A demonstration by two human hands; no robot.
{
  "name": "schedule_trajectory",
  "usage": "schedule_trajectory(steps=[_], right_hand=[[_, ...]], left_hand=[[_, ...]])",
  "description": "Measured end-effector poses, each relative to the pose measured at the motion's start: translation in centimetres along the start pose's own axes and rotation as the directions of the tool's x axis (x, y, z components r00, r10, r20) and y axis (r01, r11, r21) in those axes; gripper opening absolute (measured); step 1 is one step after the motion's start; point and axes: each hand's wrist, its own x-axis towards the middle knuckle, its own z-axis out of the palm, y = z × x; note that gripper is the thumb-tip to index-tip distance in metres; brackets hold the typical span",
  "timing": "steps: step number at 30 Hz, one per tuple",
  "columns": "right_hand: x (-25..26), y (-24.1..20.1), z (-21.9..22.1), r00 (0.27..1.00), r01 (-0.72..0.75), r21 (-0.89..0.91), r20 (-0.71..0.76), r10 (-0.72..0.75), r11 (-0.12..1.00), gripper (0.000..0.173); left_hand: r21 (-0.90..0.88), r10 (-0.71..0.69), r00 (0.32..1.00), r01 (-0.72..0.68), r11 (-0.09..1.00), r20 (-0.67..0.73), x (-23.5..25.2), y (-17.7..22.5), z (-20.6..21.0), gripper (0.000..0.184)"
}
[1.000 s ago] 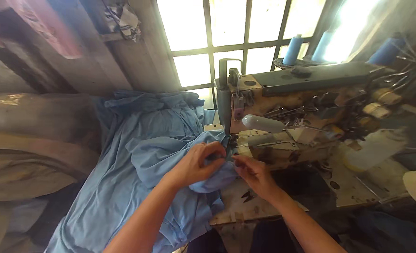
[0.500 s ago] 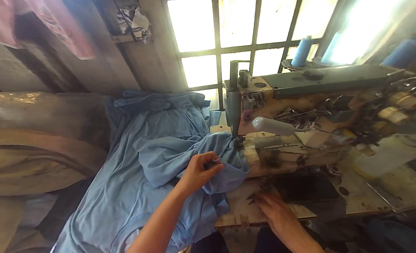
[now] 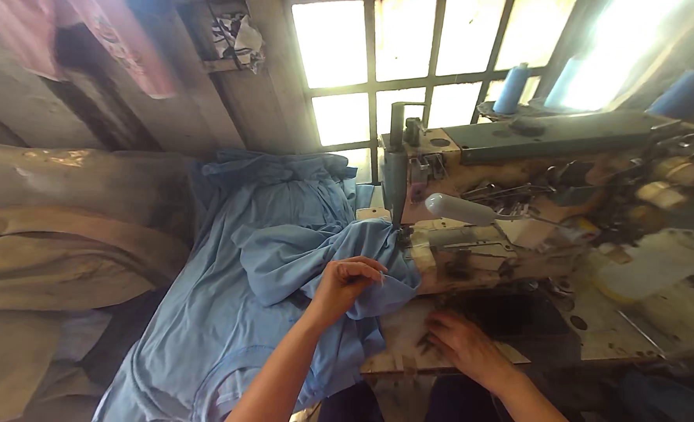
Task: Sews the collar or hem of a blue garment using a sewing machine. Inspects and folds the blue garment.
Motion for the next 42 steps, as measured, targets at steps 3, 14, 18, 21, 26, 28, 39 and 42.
schedule_trajectory(steps=[3,14,18,21,26,28,39,42], right_hand=[[-0.6,0.3,-0.7,0.997,-0.015,0.096,0.081,0.007,0.995,0.034],[0.3,0.1,0.7,0.986,0.076,-0.158,-0.136,-0.098,0.985,0.021],[2.9,-3.5,-2.3,0.943,-0.021,0.275,-0.313,0.111,0.961,0.026],[6.8,-4.1,-5.0,0.943,-0.049,0.103,-0.323,0.08,0.993,0.027],[10.4,-3.4,-4.3,0.945,0.029,-0.237,-0.31,-0.104,0.971,0.022],[10.9,-3.7,-3.7,0.932,0.077,-0.288,-0.32,-0.171,0.955,0.021],[3.5,-2.5,-1.0,0.925,-0.053,-0.088,-0.379,0.015,0.995,0.027],[0.5,-1.2,1.5,0.973,-0.017,-0.109,-0.23,-0.009,0.994,0.02]], left_hand=[[0.023,-0.027,1.0,0.027,0.999,-0.002,0.3,0.1,0.2,0.02],[0.008,-0.073,0.996,0.073,0.997,0.055,0.1,0.9,0.6,0.03],[0.008,-0.066,0.992,0.065,0.998,0.108,-0.2,1.2,0.4,0.032],[0.001,-0.068,0.989,0.069,0.998,0.133,-0.1,1.4,0.8,0.032],[0.022,-0.078,0.988,0.076,0.997,0.13,0.0,1.9,1.2,0.034],[0.04,-0.092,0.987,0.087,0.995,0.135,-0.1,2.0,1.2,0.034],[0.077,-0.116,0.976,0.103,0.992,0.185,-0.5,2.0,0.6,0.046],[0.174,-0.13,0.968,0.093,0.98,0.213,-0.5,2.3,-0.3,0.025]])
